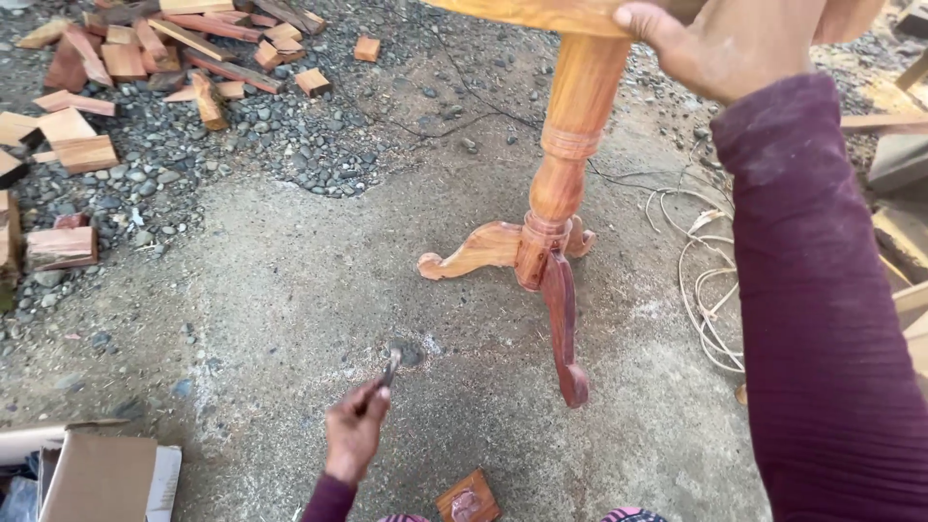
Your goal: Apply and smooth wood putty or filler onto a wooden table surface using a putty knife.
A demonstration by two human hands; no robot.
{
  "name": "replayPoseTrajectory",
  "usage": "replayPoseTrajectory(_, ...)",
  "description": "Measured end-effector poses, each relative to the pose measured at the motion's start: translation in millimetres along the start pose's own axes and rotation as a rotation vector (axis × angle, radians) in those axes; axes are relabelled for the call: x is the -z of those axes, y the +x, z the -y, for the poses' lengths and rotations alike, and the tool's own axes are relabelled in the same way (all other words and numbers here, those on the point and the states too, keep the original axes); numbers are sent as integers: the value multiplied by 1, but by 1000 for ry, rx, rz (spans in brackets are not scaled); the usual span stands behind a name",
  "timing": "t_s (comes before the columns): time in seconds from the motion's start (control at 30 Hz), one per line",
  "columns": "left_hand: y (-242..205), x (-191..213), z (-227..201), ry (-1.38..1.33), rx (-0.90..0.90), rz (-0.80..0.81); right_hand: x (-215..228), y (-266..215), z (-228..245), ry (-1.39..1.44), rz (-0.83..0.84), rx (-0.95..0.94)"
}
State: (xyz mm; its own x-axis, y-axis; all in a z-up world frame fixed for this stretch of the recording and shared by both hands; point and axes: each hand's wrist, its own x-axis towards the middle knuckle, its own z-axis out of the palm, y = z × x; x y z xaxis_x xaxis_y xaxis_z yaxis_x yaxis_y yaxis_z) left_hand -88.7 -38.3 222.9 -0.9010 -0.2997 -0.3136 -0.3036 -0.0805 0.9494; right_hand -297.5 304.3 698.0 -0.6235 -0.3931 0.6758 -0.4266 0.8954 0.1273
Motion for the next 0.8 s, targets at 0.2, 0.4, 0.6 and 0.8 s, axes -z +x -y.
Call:
replayPoseTrajectory(0.2, 6, -40, -147, 165, -669, -110, -6, -1, -20, -154, -170, 116)
replayPoseTrajectory(0.4, 5, -88, -236, 94, -942, -170, 9, -9, -9, -200, -349, 307)
replayPoseTrajectory(0.6, 11, -134, -279, -322, -814, 71, 17, -15, -6, -173, -368, 335)
replayPoseTrajectory(0.8, 9, -171, -302, -494, -771, 209, 21, -19, -3, -185, -361, 335)
